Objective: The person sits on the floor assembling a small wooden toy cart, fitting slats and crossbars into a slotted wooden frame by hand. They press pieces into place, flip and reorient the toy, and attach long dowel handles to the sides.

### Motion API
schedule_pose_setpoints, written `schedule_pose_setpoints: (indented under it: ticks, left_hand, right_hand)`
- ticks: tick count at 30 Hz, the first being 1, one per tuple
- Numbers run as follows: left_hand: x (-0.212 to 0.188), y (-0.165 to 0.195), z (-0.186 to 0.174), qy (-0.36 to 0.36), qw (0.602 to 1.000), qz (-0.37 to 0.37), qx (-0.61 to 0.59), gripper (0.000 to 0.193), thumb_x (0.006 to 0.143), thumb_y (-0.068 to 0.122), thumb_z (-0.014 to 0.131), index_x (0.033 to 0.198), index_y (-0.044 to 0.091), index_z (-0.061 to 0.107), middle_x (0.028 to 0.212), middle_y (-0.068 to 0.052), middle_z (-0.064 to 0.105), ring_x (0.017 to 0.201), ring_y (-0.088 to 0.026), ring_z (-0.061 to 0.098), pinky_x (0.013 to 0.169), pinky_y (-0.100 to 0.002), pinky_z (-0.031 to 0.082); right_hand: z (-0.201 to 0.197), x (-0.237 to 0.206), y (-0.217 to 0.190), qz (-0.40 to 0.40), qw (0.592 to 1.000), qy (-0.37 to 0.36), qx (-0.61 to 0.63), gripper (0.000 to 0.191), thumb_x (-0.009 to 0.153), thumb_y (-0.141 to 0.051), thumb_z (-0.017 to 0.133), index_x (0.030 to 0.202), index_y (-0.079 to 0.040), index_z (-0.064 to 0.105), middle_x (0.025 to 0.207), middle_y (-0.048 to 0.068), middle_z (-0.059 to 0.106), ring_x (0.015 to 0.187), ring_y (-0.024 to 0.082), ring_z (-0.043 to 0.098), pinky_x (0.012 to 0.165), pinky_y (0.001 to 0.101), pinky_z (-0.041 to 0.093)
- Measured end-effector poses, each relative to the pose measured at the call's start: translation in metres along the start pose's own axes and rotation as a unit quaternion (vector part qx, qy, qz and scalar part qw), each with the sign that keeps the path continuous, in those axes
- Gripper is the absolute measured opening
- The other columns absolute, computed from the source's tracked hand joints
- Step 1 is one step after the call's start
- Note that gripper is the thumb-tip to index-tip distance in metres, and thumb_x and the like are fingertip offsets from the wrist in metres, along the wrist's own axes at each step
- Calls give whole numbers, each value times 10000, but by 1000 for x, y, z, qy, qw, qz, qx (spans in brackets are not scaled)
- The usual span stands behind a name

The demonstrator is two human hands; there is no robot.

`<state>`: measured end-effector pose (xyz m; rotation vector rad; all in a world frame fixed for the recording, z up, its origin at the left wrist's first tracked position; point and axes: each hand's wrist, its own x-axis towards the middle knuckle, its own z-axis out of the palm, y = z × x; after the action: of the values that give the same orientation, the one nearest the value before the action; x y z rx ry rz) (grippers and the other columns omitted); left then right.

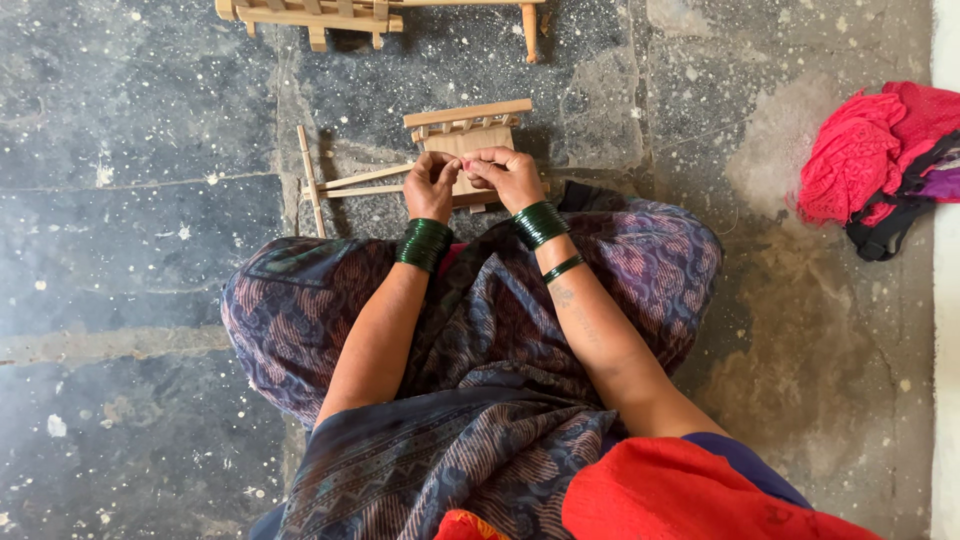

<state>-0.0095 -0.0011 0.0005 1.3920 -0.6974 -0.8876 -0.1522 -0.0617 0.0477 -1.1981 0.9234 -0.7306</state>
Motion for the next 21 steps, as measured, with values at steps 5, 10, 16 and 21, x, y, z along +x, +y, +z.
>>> schedule_pose_setpoints:
  ticks: [5,10,16,21]
  left_hand:
    - [3,6,-2,-51,998,-27,-12,151,941,49,701,1079,26,758,957,-39,783,886,-93,725,827,-255,586]
    - [4,7,0,-97,992,-2,-87,246,932,42,710,1175,6,716,1048,-35,769,961,-89,710,883,-250,570]
    - [3,5,1,-78,992,-8,-97,169,958,40,727,1116,-17,745,985,-49,777,895,-100,712,843,-259,590]
    - [2,8,1,-87,994,-23,-68,195,959,48,708,1145,2,745,1002,-43,785,900,-88,720,825,-248,589]
  right_hand:
    - [8,-2,0,-83,982,48,-165,138,937,-77,729,1053,-26,784,992,61,805,905,105,753,797,257,602]
    - [12,-7,-7,-106,972,78,-196,117,918,-76,743,1020,-33,782,959,62,804,865,108,750,778,267,603]
    - [10,-7,-8,-182,952,59,-241,105,909,1,727,1002,-11,775,999,82,712,876,143,718,767,271,602]
    - [9,-3,0,-92,983,68,-145,162,935,2,670,1069,-47,746,946,33,765,841,95,730,743,243,609]
